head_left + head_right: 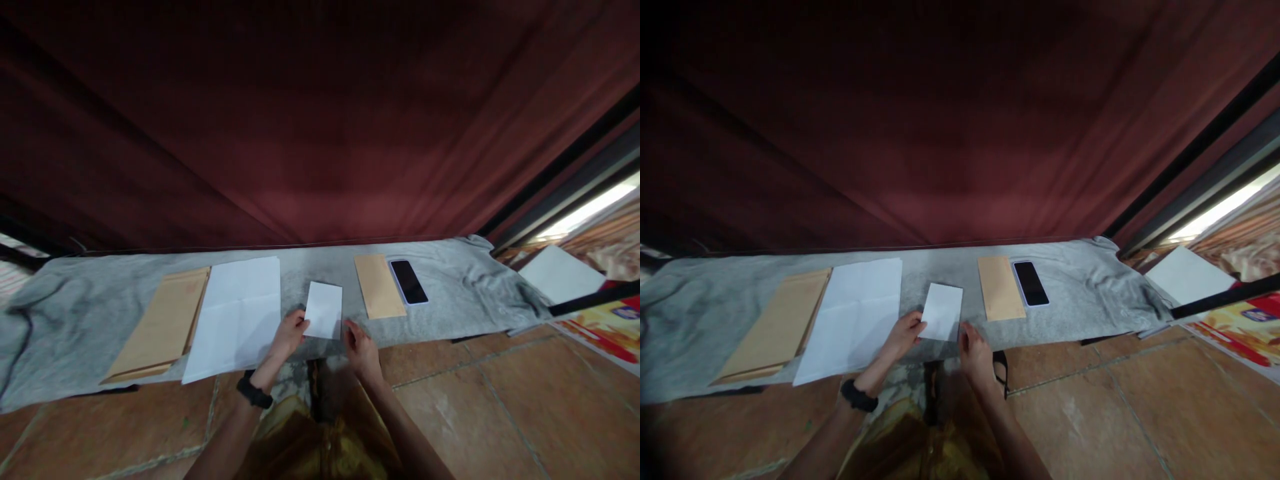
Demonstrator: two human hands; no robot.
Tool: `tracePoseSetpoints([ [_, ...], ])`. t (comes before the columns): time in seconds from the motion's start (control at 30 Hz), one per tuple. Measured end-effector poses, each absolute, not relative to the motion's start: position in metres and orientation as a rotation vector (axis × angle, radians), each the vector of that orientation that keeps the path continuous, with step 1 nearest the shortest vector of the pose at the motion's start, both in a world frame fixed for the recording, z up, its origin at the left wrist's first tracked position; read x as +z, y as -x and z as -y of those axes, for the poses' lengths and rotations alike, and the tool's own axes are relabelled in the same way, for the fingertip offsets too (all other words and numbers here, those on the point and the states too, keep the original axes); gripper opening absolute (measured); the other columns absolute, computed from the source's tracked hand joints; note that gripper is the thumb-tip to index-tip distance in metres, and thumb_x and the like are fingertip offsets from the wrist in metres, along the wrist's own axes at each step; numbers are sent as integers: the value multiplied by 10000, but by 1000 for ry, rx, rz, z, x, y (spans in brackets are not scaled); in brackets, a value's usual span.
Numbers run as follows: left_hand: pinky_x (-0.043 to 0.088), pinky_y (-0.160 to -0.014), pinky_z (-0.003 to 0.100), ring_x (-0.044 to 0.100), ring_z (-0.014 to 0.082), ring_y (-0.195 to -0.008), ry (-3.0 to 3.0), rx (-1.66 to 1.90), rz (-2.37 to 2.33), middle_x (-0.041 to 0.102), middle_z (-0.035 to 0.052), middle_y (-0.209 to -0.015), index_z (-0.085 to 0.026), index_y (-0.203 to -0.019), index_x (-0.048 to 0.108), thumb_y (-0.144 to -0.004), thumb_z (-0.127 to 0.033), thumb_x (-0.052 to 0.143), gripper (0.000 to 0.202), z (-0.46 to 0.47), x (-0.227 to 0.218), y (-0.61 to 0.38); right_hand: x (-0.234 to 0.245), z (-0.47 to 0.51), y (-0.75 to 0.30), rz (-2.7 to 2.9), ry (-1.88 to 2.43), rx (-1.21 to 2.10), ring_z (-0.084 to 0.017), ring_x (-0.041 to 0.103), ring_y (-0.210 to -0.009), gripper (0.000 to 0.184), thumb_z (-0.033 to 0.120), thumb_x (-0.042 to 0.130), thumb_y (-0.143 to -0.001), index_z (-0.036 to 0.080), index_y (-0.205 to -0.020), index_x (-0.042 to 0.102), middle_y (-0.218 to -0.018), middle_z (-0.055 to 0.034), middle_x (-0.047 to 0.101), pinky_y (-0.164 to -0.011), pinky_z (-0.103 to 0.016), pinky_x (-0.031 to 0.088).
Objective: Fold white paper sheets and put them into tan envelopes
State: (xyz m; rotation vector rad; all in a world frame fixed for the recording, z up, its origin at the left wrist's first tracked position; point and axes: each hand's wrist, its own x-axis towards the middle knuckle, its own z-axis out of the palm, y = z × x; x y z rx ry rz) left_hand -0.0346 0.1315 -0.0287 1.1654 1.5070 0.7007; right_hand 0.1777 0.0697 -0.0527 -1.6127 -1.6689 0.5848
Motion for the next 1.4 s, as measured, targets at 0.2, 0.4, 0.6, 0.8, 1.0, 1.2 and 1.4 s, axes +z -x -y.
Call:
tracePoseSetpoints([
  [0.2,357,-479,223,485,131,-490,-1333,614,-1459,533,-54,-545,-206,-785,661,-759,-283,586,111,-147,-27,47,-44,-72,-182,1910,1465,393,-251,641,-1094,352,187,432,-1005,182,-1264,670,-1192,-130,698,-970,-412,537],
  [0.4,485,-694,261,662,198,-753,-1531,621,-1469,746,21,-779,-235,-811,766,-732,-192,624,168,-174,-14,55,-45,-80,-184,2095,1335,293,-257,514,-1347,356,211,469,-1015,212,-1316,659,-1396,-101,627,-1143,-482,429],
  [0.6,515,-863,302,709,228,-893,-1680,590,-1612,792,43,-945,-258,-935,790,-799,-142,624,244,-191,-4,48,-52,-78,-186,2159,1342,229,-243,525,-1360,376,222,490,-1015,227,-1362,635,-1425,-98,615,-1158,-478,420],
  [0.8,499,-971,345,688,240,-1034,-1788,545,-1753,754,82,-1135,-246,-1078,757,-915,-143,546,286,-190,-1,33,-55,-78,-184,2199,1371,194,-238,520,-1370,371,217,473,-1027,202,-1365,624,-1422,-104,621,-1188,-471,380],
  [1.0,466,-1095,450,601,285,-1234,-2110,691,-1828,644,152,-1316,-166,-1247,680,-951,-135,486,355,-157,-6,25,-53,-76,-181,2214,1389,176,-252,499,-1385,381,227,488,-1019,219,-1375,624,-1440,-112,603,-1207,-505,335],
  [1.2,445,-1147,504,550,293,-1354,-2392,573,-1588,617,175,-1417,-139,-1367,592,-1003,-224,454,398,-76,-44,4,-49,-73,-181,2285,1392,195,-279,487,-1396,414,248,517,-1005,256,-1408,610,-1490,-115,559,-1221,-538,293],
  [1.4,397,-1196,506,426,289,-1475,-2518,473,-1685,499,180,-1549,-126,-1505,455,-1001,-273,430,526,-45,-55,-5,-47,-71,-181,2291,1392,209,-263,477,-1411,406,270,477,-1034,269,-1422,595,-1498,-96,559,-1239,-528,247],
])
